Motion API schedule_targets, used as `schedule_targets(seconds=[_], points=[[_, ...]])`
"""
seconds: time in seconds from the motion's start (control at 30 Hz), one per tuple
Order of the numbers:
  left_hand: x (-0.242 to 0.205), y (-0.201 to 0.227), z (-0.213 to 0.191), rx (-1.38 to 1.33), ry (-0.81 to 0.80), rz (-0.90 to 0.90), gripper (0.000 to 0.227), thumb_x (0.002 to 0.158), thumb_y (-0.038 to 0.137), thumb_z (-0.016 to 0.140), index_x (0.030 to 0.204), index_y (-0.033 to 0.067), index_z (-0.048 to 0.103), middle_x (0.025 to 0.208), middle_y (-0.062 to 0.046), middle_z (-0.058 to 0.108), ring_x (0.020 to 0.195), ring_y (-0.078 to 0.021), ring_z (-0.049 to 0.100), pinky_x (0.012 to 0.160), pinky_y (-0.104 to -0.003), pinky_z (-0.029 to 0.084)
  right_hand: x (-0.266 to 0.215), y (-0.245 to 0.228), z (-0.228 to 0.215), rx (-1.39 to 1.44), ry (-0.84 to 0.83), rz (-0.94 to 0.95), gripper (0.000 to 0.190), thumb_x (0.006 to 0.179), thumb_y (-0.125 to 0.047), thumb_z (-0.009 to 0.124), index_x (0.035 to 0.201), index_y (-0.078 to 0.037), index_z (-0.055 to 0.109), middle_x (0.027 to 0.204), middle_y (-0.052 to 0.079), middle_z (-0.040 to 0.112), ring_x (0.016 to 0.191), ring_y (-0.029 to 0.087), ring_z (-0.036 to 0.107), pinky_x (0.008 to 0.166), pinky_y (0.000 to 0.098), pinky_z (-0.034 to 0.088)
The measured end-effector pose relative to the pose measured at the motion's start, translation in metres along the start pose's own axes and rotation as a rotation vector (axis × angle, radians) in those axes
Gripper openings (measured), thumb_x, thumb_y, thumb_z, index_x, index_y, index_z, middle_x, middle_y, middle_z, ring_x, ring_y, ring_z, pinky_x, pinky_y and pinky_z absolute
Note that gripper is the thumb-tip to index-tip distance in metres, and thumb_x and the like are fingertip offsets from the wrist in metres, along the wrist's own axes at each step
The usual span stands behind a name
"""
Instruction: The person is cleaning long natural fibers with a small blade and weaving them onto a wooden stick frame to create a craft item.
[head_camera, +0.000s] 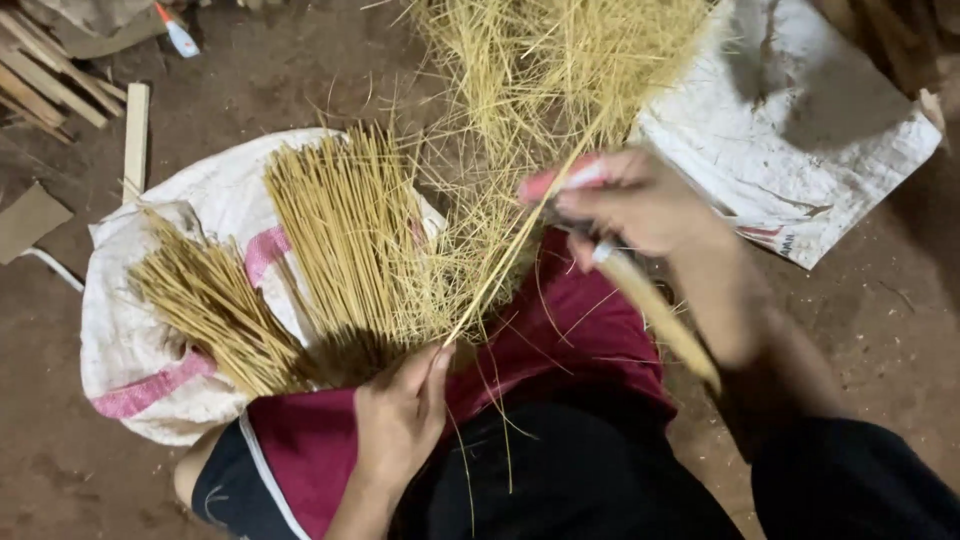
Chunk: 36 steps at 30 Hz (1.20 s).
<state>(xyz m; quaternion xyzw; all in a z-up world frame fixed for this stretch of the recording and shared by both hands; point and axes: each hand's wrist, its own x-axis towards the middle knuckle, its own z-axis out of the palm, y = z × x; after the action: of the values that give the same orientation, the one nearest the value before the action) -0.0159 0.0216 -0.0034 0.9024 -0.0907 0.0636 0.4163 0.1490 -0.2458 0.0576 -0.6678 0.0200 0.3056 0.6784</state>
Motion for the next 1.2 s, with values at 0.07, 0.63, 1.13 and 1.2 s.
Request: schedule_targets(seconds=[0.07, 0.63, 1.13, 1.2], points=[[-0.011, -0.017, -0.001, 0.022, -0.009, -0.014, 0.01, 0.092, 0.002, 0.065, 0.093, 0.0033, 0.075, 0.058, -0.004, 0.07, 0.031, -0.0072, 0.046, 0.026, -0.019, 0.033, -0.008, -0.04, 0.001, -0.062, 0.289, 0.092, 0.023, 0.094, -0.001, 0.055, 0.105, -0.011, 0.073, 0.106, 0.003, 0.076, 0.045, 0.01, 0.056, 0.042, 0.0188, 0.051], [-0.01, -0.007, 0.002, 0.012, -0.012, -0.032, 0.016, 0.087, -0.002, 0.068, 0.102, 0.0024, 0.074, 0.095, -0.014, 0.079, 0.041, -0.0102, 0.062, 0.031, -0.018, 0.05, 0.003, -0.002, -0.008, 0.093, -0.195, -0.096, 0.026, 0.092, 0.01, 0.053, 0.11, 0.001, 0.068, 0.113, 0.017, 0.072, 0.048, 0.017, 0.067, 0.047, 0.0228, 0.063], [-0.023, -0.012, 0.004, -0.431, -0.265, -0.327, 0.025, 0.101, 0.024, 0.053, 0.102, 0.0109, 0.074, 0.052, 0.004, 0.05, 0.041, -0.0092, 0.038, 0.037, -0.026, 0.032, 0.0, 0.024, 0.009, -0.075, -0.359, -0.109, 0.027, 0.092, 0.007, 0.058, 0.115, -0.002, 0.069, 0.065, 0.017, 0.071, 0.044, 0.016, 0.068, 0.035, 0.0136, 0.057], [-0.022, -0.011, -0.004, -0.372, -0.208, -0.276, 0.017, 0.097, 0.012, 0.059, 0.098, 0.0089, 0.075, 0.062, 0.001, 0.069, 0.038, -0.0069, 0.04, 0.033, -0.023, 0.031, 0.005, 0.012, -0.017, 0.156, -0.293, -0.167, 0.029, 0.093, 0.006, 0.053, 0.117, -0.003, 0.066, 0.116, 0.018, 0.07, 0.052, 0.015, 0.066, 0.05, 0.023, 0.062]])
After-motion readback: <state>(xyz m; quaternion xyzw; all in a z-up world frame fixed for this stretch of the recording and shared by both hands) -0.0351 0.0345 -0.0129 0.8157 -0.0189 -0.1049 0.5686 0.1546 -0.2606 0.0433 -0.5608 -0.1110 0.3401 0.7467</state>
